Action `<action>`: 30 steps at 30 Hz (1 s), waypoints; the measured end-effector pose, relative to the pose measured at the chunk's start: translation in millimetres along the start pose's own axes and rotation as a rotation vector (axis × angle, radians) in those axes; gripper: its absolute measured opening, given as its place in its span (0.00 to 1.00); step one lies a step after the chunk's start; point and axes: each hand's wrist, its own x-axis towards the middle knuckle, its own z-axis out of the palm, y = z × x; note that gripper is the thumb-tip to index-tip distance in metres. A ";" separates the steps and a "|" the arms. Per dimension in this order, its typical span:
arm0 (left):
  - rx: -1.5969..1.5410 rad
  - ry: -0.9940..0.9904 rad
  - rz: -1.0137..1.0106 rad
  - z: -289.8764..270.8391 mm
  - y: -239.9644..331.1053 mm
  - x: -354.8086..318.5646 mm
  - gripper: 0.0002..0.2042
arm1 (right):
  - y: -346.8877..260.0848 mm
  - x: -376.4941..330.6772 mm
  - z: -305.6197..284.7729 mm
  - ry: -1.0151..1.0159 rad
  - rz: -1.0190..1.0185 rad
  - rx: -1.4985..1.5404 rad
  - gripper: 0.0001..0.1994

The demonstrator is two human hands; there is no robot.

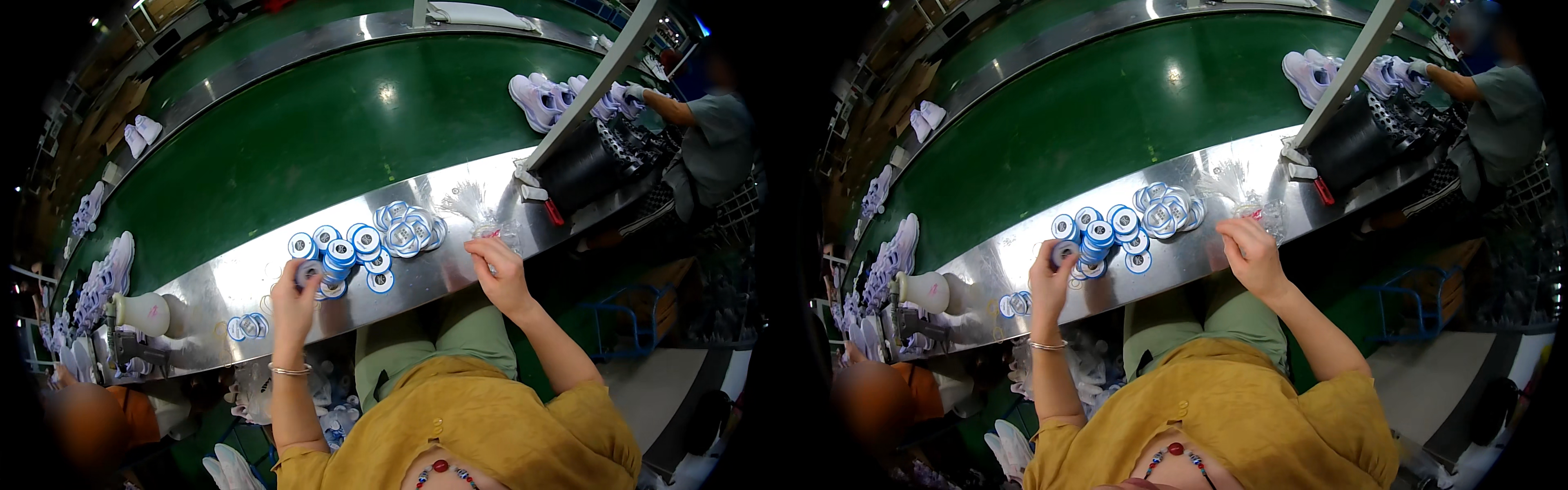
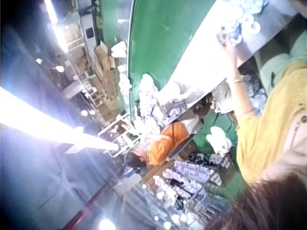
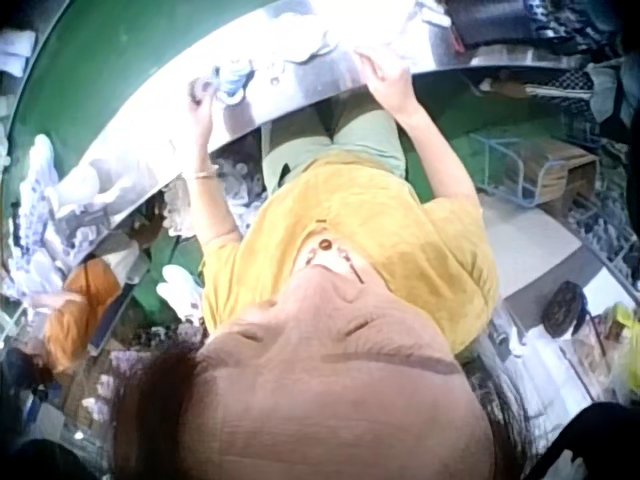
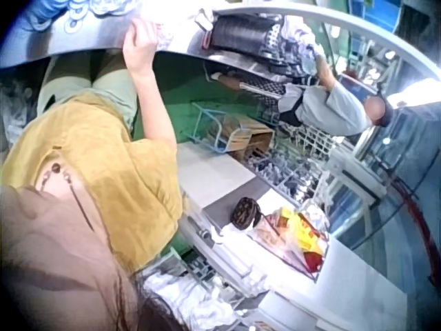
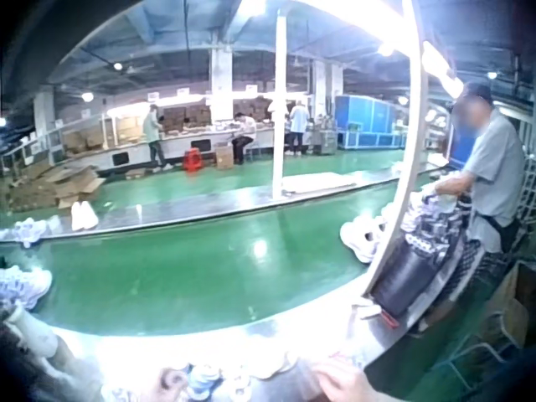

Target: The person attaches small circular blue and white components to the tongue area of white sneakers on a conveyor belt. The person handles the components and shoes by hand, placing each component onto a shoe and then moving the shoe along the belt.

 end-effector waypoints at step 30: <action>0.700 0.171 0.254 85.4 16.5 -55.4 0.21 | 125.4 88.8 -13.9 -0.084 0.333 -0.127 0.08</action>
